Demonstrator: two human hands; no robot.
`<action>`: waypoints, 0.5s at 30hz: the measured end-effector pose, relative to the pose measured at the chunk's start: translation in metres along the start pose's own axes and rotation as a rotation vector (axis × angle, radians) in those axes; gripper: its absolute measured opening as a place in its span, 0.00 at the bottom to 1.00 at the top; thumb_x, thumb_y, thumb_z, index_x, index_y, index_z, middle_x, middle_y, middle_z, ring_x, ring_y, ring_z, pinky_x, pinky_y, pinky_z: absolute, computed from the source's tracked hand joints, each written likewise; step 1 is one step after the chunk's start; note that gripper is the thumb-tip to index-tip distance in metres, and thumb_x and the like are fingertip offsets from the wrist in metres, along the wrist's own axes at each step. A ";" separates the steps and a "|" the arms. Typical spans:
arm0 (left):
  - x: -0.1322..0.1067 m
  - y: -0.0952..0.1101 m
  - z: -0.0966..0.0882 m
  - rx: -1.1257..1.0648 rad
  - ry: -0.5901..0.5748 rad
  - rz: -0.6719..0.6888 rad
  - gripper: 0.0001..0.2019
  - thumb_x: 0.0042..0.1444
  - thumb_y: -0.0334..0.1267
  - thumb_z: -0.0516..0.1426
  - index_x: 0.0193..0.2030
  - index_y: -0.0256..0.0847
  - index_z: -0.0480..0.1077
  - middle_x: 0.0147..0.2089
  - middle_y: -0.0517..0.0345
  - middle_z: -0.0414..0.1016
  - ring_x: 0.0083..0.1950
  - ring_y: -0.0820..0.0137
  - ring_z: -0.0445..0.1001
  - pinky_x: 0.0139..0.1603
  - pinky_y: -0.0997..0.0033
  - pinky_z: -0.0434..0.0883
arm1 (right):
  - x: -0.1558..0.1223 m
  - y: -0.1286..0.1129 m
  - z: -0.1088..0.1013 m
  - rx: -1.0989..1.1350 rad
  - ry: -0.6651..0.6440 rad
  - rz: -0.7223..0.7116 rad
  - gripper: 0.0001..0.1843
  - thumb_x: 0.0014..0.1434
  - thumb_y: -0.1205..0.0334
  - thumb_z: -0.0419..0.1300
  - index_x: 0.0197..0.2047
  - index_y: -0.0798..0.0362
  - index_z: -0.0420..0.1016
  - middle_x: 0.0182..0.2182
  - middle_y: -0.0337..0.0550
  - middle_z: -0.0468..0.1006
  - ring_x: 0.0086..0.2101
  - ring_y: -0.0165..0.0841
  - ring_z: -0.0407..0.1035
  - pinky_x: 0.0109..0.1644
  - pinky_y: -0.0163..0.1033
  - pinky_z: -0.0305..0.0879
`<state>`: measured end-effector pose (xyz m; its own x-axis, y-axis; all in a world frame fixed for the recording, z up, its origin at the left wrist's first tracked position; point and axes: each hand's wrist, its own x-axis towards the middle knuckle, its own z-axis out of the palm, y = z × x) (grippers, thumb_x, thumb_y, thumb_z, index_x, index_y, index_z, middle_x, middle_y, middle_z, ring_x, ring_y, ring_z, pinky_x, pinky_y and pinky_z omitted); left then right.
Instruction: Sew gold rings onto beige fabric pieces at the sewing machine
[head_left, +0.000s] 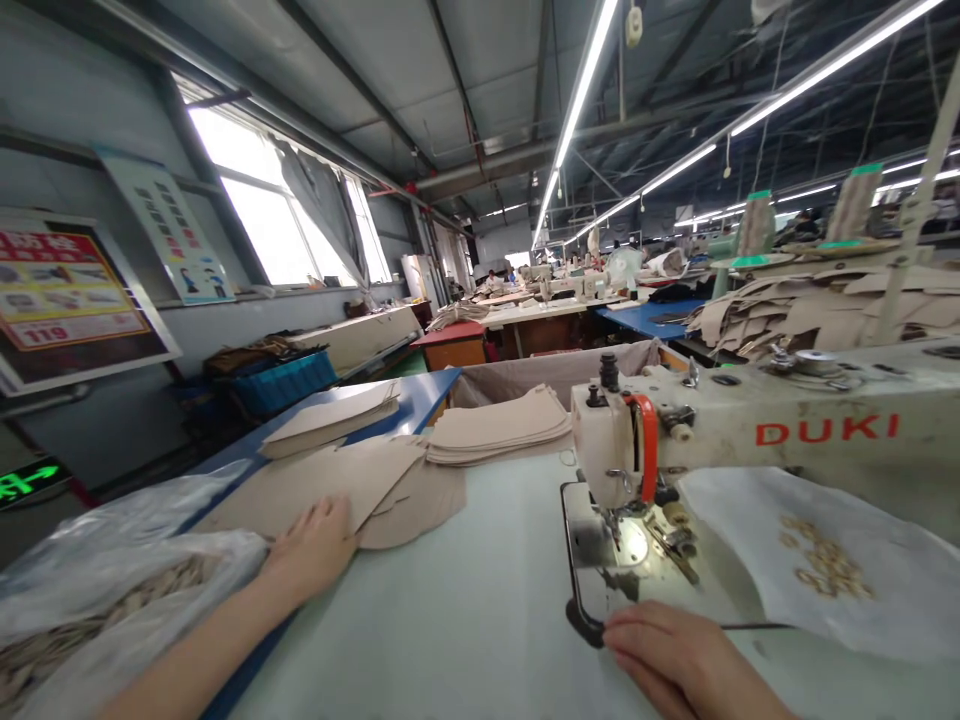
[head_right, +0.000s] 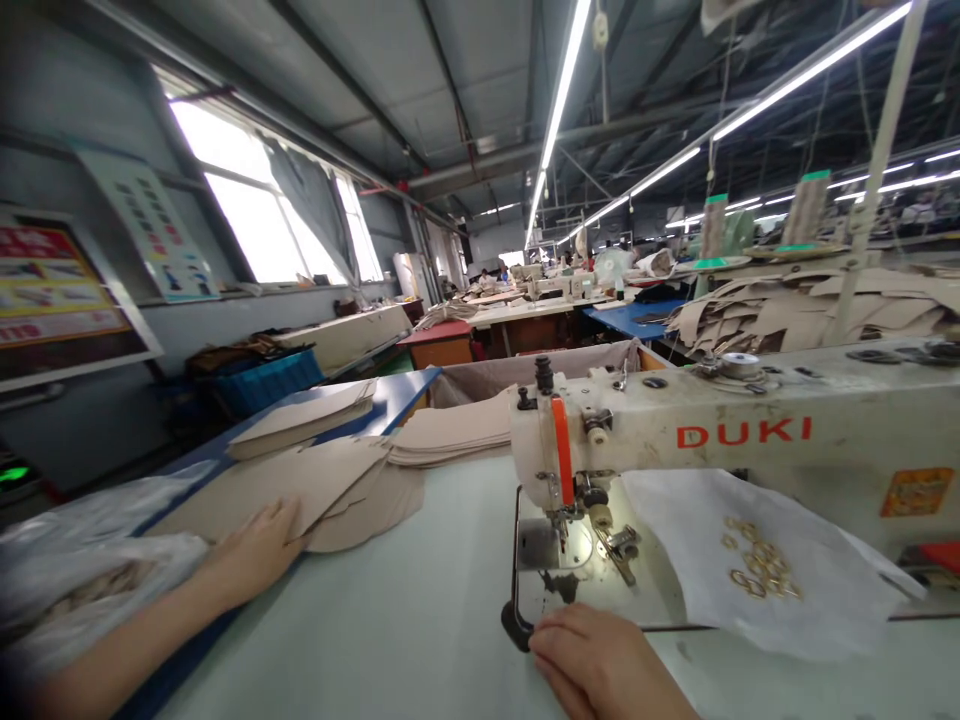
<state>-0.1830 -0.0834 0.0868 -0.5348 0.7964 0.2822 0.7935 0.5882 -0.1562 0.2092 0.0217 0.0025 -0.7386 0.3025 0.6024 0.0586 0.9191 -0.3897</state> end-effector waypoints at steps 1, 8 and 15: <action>-0.004 -0.010 -0.001 -0.021 -0.025 0.023 0.24 0.53 0.38 0.45 0.52 0.25 0.67 0.54 0.30 0.70 0.57 0.47 0.67 0.54 0.49 0.64 | 0.000 -0.002 -0.001 -0.005 -0.005 0.004 0.13 0.64 0.65 0.47 0.41 0.50 0.74 0.35 0.44 0.79 0.36 0.32 0.74 0.41 0.32 0.71; -0.002 -0.035 -0.025 -0.171 -0.035 0.166 0.22 0.59 0.45 0.39 0.40 0.41 0.73 0.41 0.53 0.80 0.43 0.59 0.77 0.46 0.64 0.71 | -0.002 -0.006 -0.003 -0.052 -0.022 0.014 0.15 0.65 0.65 0.46 0.41 0.51 0.75 0.37 0.45 0.79 0.38 0.32 0.73 0.44 0.33 0.70; -0.006 -0.034 -0.058 -0.171 0.295 0.050 0.25 0.61 0.42 0.35 0.47 0.33 0.68 0.46 0.45 0.76 0.51 0.55 0.73 0.51 0.55 0.69 | -0.002 -0.008 -0.004 -0.089 -0.109 0.061 0.14 0.64 0.65 0.48 0.42 0.53 0.75 0.41 0.45 0.78 0.40 0.33 0.73 0.46 0.35 0.70</action>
<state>-0.1894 -0.1164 0.1453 -0.4065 0.7345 0.5433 0.8673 0.4973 -0.0233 0.2134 0.0145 0.0074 -0.8001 0.3340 0.4983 0.1615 0.9199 -0.3574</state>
